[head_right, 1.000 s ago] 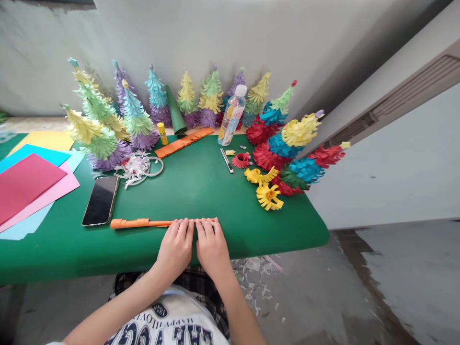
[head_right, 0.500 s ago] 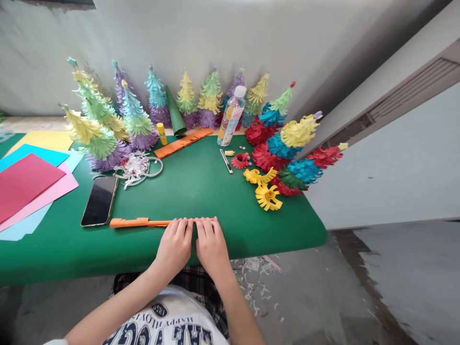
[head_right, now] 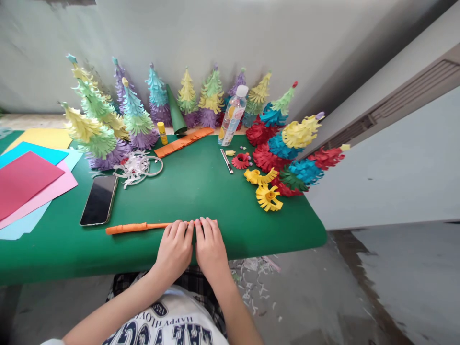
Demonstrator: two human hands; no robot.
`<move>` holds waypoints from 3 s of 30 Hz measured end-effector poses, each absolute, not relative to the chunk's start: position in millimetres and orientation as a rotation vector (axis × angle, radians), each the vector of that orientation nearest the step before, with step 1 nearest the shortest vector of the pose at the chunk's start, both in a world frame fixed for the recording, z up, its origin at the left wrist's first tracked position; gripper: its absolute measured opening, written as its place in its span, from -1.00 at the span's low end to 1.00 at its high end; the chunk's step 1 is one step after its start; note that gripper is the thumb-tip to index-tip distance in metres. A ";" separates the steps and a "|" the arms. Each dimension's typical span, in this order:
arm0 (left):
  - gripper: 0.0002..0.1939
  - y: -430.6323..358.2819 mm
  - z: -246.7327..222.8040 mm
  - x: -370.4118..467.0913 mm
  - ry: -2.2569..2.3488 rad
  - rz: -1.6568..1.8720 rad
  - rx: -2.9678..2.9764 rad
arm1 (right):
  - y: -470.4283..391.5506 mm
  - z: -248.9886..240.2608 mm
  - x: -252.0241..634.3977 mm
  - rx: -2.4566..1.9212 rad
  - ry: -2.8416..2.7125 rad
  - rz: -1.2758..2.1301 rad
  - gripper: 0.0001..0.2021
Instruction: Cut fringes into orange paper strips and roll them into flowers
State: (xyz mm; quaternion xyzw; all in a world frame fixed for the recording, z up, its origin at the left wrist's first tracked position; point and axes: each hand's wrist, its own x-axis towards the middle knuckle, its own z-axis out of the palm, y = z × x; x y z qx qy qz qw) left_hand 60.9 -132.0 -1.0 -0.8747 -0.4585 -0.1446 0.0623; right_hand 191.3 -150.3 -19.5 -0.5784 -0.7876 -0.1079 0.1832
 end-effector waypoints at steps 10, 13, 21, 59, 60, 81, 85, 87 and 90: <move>-0.81 -129.1 -1.5 60.6 -1.369 -0.532 -2.636 | -158.4 -18.3 193.3 -1.623 -2.205 -0.321 -0.65; -0.85 -127.7 -3.0 58.8 -1.390 -0.563 -2.617 | -159.4 -17.6 193.8 -1.619 -2.197 -0.319 -0.64; -0.87 -125.7 -5.6 53.4 -1.370 -0.657 -2.618 | -158.2 -19.2 192.5 -1.644 -2.211 -0.400 -0.65; -0.77 6.6 60.6 48.2 -1.289 -0.550 -2.838 | -14.9 63.8 227.5 -1.365 -2.287 -0.165 -0.68; -0.77 18.3 61.6 47.7 -1.328 -0.568 -2.822 | 2.0 67.6 229.0 -1.303 -2.287 -0.036 -0.71; -0.74 52.3 18.7 28.1 -1.787 -0.621 -2.828 | 71.0 -12.6 228.5 -1.133 -1.323 1.056 -0.69; -0.66 52.7 16.8 27.1 -1.787 -0.592 -2.862 | 71.1 -14.9 230.1 -1.144 -1.311 1.057 -0.74; -0.66 52.5 16.1 27.1 -1.772 -0.587 -2.875 | 71.2 -15.5 230.4 -1.154 -1.311 1.050 -0.76; -0.66 52.4 15.5 27.4 -1.744 -0.590 -2.885 | 71.1 -15.3 231.0 -1.165 -1.319 1.037 -0.77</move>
